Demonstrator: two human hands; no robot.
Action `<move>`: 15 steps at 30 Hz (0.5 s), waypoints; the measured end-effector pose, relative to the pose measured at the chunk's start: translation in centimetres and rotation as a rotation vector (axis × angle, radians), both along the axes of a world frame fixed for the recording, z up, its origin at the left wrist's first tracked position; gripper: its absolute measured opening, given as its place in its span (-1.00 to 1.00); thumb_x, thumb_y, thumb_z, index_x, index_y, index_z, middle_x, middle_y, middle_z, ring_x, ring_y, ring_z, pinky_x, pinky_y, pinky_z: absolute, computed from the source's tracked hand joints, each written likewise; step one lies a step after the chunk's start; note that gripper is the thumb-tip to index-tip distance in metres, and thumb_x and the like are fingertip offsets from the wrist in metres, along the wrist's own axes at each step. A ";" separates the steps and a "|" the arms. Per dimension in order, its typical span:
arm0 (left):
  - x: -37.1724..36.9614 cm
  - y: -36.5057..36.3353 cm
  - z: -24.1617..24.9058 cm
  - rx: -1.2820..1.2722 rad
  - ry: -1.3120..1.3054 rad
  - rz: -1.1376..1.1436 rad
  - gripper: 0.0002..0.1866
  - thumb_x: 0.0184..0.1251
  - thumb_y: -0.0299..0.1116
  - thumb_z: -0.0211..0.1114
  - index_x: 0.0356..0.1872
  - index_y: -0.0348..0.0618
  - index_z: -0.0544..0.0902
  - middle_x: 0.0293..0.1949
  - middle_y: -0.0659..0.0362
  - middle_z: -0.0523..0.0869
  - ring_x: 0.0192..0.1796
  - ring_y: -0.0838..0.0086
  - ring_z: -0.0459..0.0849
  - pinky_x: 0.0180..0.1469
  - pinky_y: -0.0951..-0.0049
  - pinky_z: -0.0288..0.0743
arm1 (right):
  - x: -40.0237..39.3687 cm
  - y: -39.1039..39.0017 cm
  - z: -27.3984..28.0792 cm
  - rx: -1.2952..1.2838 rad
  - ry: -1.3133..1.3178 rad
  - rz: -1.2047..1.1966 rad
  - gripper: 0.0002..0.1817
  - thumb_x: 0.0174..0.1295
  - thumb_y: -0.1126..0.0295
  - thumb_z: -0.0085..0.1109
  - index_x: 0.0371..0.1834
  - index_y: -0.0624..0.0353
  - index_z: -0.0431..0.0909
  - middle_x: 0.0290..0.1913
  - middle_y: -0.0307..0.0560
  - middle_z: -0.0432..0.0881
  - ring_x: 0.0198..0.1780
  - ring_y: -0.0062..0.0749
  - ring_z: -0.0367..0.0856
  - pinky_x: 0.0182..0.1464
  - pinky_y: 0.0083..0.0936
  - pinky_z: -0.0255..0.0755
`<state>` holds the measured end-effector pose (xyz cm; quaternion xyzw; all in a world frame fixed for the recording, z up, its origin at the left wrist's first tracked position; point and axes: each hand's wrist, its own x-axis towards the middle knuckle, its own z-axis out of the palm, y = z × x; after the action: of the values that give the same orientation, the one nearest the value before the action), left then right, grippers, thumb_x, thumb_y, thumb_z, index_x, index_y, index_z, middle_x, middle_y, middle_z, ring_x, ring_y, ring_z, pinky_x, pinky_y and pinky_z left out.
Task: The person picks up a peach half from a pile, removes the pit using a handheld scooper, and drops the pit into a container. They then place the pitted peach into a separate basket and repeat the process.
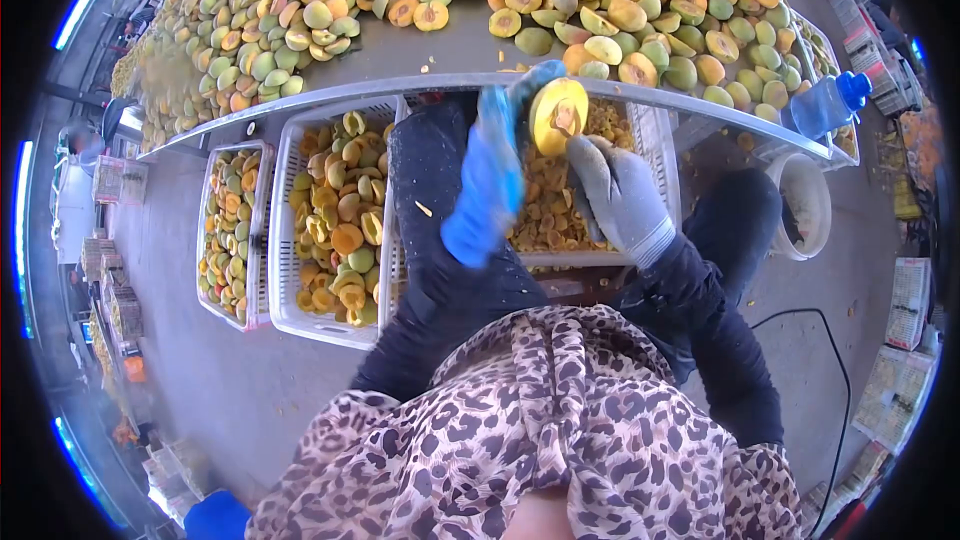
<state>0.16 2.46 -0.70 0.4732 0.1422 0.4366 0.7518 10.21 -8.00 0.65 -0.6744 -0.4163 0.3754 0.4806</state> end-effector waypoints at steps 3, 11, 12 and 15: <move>0.8 -2.4 -1.9 0.142 0.092 0.370 -0.45 0.55 -0.01 -0.22 0.03 -0.36 0.51 -0.07 -0.04 0.64 -0.13 0.40 0.64 0.01 0.40 0.55 | -1.4 -0.5 0.5 -0.057 0.337 0.098 -0.58 0.46 0.09 -0.16 -0.25 0.26 0.50 -0.66 -0.19 0.45 -0.67 -0.55 0.41 -0.62 -0.57 0.24; 0.1 0.6 -0.4 0.007 0.189 -0.069 -0.46 0.51 0.03 -0.09 -0.15 -0.37 0.57 -0.38 0.00 0.70 -0.39 0.32 0.70 -0.36 0.40 0.63 | 0.5 -0.4 1.7 -0.362 0.217 0.325 -0.48 0.43 -0.06 -0.17 -0.34 0.23 0.48 -0.71 -0.32 0.36 -0.77 -0.66 0.25 -0.71 -0.68 0.11; 0.3 0.3 -0.7 0.005 0.188 -0.075 -0.46 0.51 0.03 -0.09 -0.15 -0.37 0.57 -0.38 0.00 0.70 -0.39 0.32 0.70 -0.36 0.40 0.63 | 0.6 -0.6 1.9 -0.364 0.217 0.319 -0.48 0.43 -0.06 -0.17 -0.34 0.23 0.48 -0.71 -0.32 0.36 -0.77 -0.66 0.25 -0.71 -0.68 0.11; 1.2 -1.3 -1.7 0.290 -0.007 0.071 -0.47 0.44 -0.02 0.09 0.14 -0.32 0.39 -0.11 0.00 0.68 -0.24 0.36 0.73 -0.15 0.40 0.69 | 0.9 -1.4 2.0 -0.428 1.009 0.345 -0.46 0.43 -0.12 -0.19 -0.44 0.15 0.39 -0.77 -0.39 0.21 -0.84 -0.71 0.12 -0.79 -0.69 0.04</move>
<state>1.36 1.16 -2.36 0.5700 0.0915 0.4804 0.6602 11.11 -9.36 2.63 -0.4163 -0.1544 0.7996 0.4044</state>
